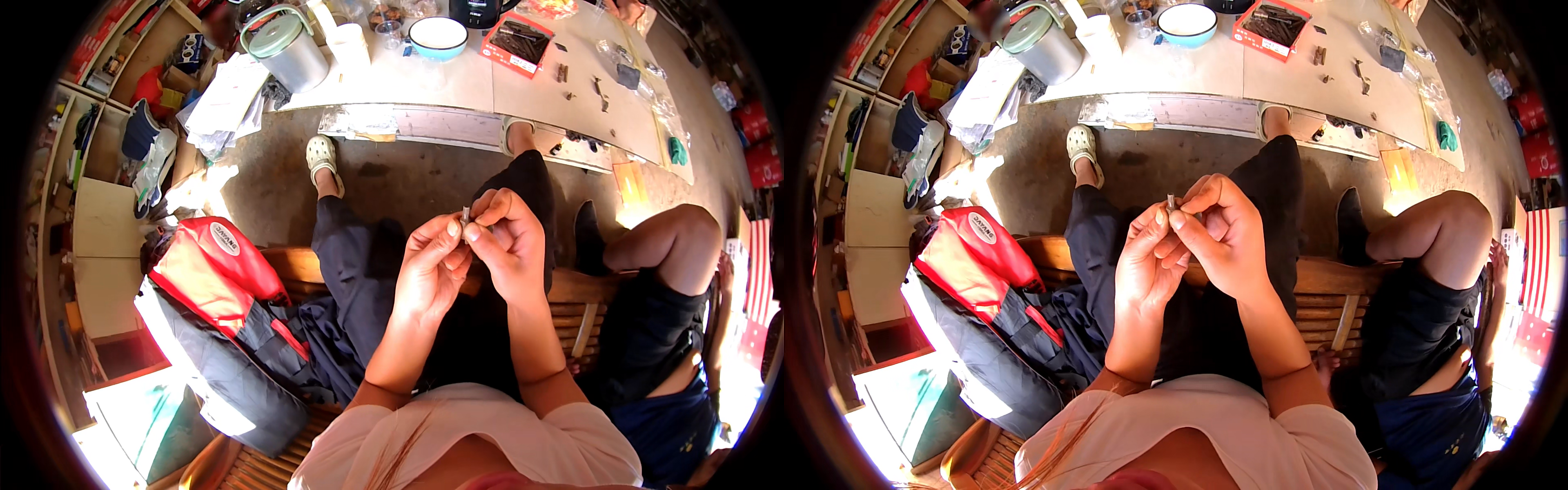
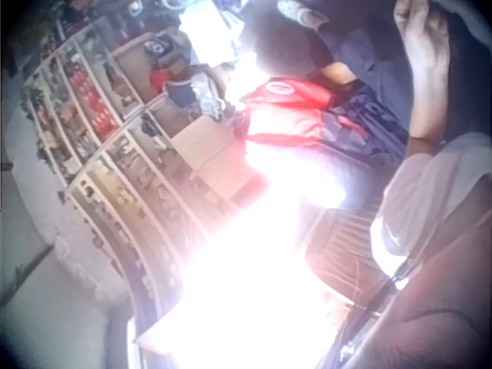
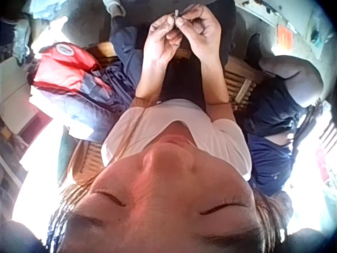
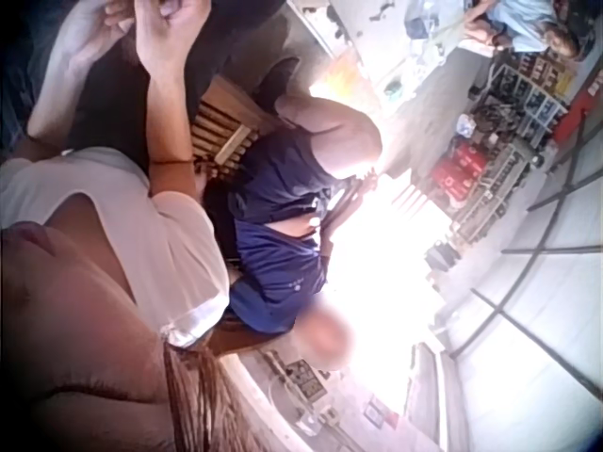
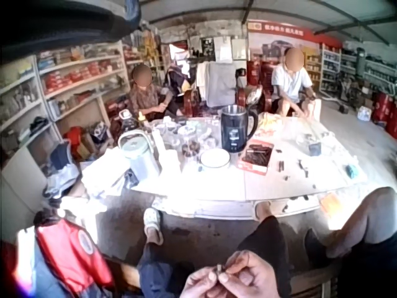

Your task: The person assembles small mechanical components by hand, placing a washer and another small part onto a screw while sitting at a table.

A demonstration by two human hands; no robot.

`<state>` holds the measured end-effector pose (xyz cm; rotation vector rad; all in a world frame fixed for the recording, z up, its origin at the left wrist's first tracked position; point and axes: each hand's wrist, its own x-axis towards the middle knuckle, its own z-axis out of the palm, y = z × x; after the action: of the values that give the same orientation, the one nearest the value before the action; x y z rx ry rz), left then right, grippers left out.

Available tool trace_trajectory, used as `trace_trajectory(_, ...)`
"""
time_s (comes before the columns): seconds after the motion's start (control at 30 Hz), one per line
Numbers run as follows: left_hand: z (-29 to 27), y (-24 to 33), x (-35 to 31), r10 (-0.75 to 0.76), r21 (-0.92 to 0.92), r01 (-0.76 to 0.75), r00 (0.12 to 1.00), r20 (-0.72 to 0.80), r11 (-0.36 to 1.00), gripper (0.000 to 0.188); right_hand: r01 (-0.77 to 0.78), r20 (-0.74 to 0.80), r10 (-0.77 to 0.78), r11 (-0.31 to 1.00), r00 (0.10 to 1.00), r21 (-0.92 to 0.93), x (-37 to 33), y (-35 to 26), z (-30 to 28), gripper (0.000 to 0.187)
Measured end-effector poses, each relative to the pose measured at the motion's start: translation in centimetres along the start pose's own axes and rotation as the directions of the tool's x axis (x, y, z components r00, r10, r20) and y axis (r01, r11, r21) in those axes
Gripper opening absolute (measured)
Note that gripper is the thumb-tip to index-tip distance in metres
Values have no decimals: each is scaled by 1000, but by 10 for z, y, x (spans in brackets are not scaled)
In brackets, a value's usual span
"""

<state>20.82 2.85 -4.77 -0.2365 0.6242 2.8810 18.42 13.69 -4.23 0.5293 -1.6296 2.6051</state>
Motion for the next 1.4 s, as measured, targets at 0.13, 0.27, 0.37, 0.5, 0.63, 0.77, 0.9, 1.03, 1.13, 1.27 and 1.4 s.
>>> trace_trajectory(0.13, 5, 0, -1, 16, 19, -16, 1000, -14, 1000, 19, -59, -15, 61, 991, 998, 120, 2, -6, 3, 12)
trace_trajectory(0.27, 4, 0, -3, 18, 28, -18, 1000, -16, 999, 19, 4, 36, -5, 1000, 999, 25, 0, 0, -3, 13)
trace_trajectory(0.37, 5, -1, -1, 64, 42, -63, 998, -6, 997, 21, -34, 12, 32, 994, 999, 104, 3, -4, 2, 13)
trace_trajectory(0.5, 3, 0, -4, 25, 31, -23, 999, -37, 999, 20, 35, 61, -34, 999, 998, -24, 0, 1, -3, 14)
trace_trajectory(0.63, 3, -3, -3, 68, 55, -68, 998, -10, 996, 21, -53, -2, 54, 990, 999, 132, 1, -2, 0, 14)
trace_trajectory(0.77, 3, 0, -3, 36, 67, -33, 999, -41, 997, 20, -21, 19, 21, 1000, 1000, 3, -4, 3, -2, 15)
trace_trajectory(0.9, 9, -2, -2, 107, 83, -104, 994, -22, 991, 22, -68, -16, 70, 991, 997, 112, 4, -4, 1, 15)
trace_trajectory(1.03, -1, 2, -3, 54, 53, -53, 998, -30, 997, 20, -12, 13, 12, 1000, 1000, 5, -3, 6, 1, 14)
trace_trajectory(1.13, 4, -3, -4, 100, 71, -96, 994, -47, 993, 21, -95, -32, 102, 980, 994, 178, -1, 0, 1, 14)
trace_trajectory(1.27, 1, 3, -5, 63, 66, -60, 997, -53, 996, 19, -59, -1, 59, 997, 998, 50, -4, 2, 3, 14)
trace_trajectory(1.4, 3, -2, -2, 125, 91, -123, 992, -11, 988, 21, -80, -71, 92, 984, 993, 160, 0, -2, 7, 14)
